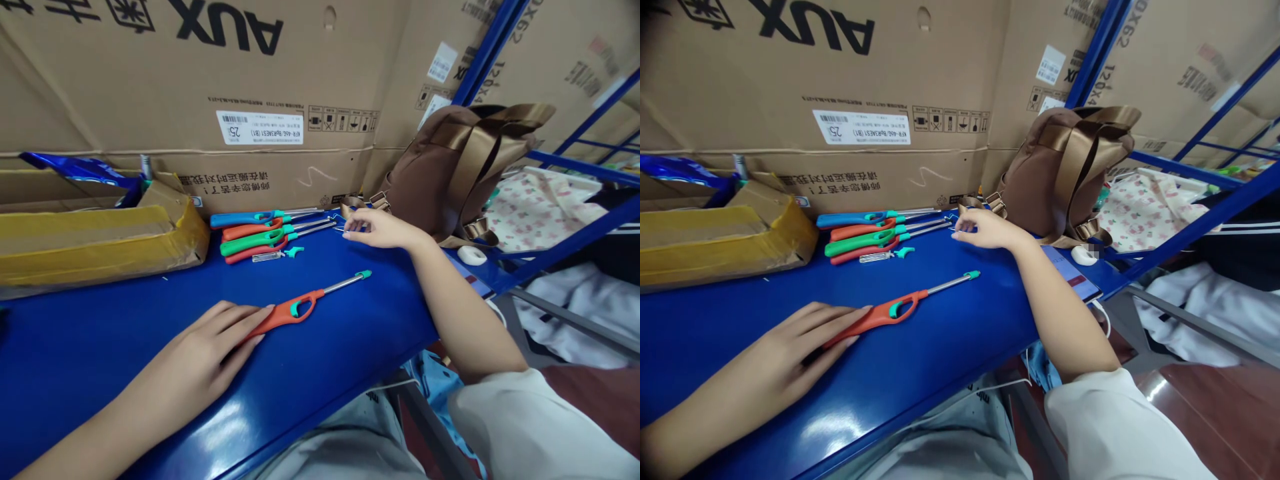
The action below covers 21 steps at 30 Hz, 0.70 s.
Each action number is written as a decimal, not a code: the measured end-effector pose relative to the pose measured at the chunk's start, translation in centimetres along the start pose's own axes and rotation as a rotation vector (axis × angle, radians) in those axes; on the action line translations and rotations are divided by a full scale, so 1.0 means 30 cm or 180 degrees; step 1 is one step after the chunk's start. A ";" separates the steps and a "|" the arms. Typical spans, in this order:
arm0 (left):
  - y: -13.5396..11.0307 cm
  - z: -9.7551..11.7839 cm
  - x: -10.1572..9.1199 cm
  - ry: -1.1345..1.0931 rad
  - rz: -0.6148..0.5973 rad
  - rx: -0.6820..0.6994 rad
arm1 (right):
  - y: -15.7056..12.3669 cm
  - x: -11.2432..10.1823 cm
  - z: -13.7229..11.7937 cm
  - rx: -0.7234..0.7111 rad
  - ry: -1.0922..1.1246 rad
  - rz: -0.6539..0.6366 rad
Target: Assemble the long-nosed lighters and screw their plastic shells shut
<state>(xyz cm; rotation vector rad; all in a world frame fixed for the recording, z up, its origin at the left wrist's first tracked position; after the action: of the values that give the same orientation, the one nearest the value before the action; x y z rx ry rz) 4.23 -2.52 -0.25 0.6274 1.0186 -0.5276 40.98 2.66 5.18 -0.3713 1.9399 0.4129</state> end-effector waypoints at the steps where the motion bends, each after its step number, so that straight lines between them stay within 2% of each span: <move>1: 0.004 -0.010 -0.007 0.0029 0.0011 -0.0002 | 0.001 0.007 -0.020 -0.0142 0.0165 -0.0144; 5: 0.022 -0.053 -0.023 0.0128 0.0085 -0.0066 | -0.001 0.047 -0.054 -0.0514 0.0613 -0.0801; 7: 0.029 -0.069 -0.027 0.0137 0.0132 -0.0149 | 0.000 0.063 -0.050 -0.0618 0.0659 -0.0967; 14: 0.037 -0.087 -0.038 0.0141 0.0253 -0.0270 | 0.007 0.074 -0.040 -0.0655 0.0562 -0.0928; 21: 0.037 -0.094 -0.037 0.0104 0.0311 -0.0331 | -0.007 0.056 -0.019 -0.0464 0.0425 -0.0958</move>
<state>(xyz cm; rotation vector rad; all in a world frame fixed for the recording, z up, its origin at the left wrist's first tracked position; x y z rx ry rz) 2.77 0.37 -0.07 0.5915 1.0340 -0.3774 39.97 2.10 3.83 -0.7916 1.9475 0.3391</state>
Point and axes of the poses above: each hand's wrist, its own y-axis towards the middle knuckle, its own x-axis out of the palm, z = x × y, the point moved 2 cm from there along y, towards the middle knuckle, and after that the axes turned 14 degrees about -x, right-handed, at the moved point
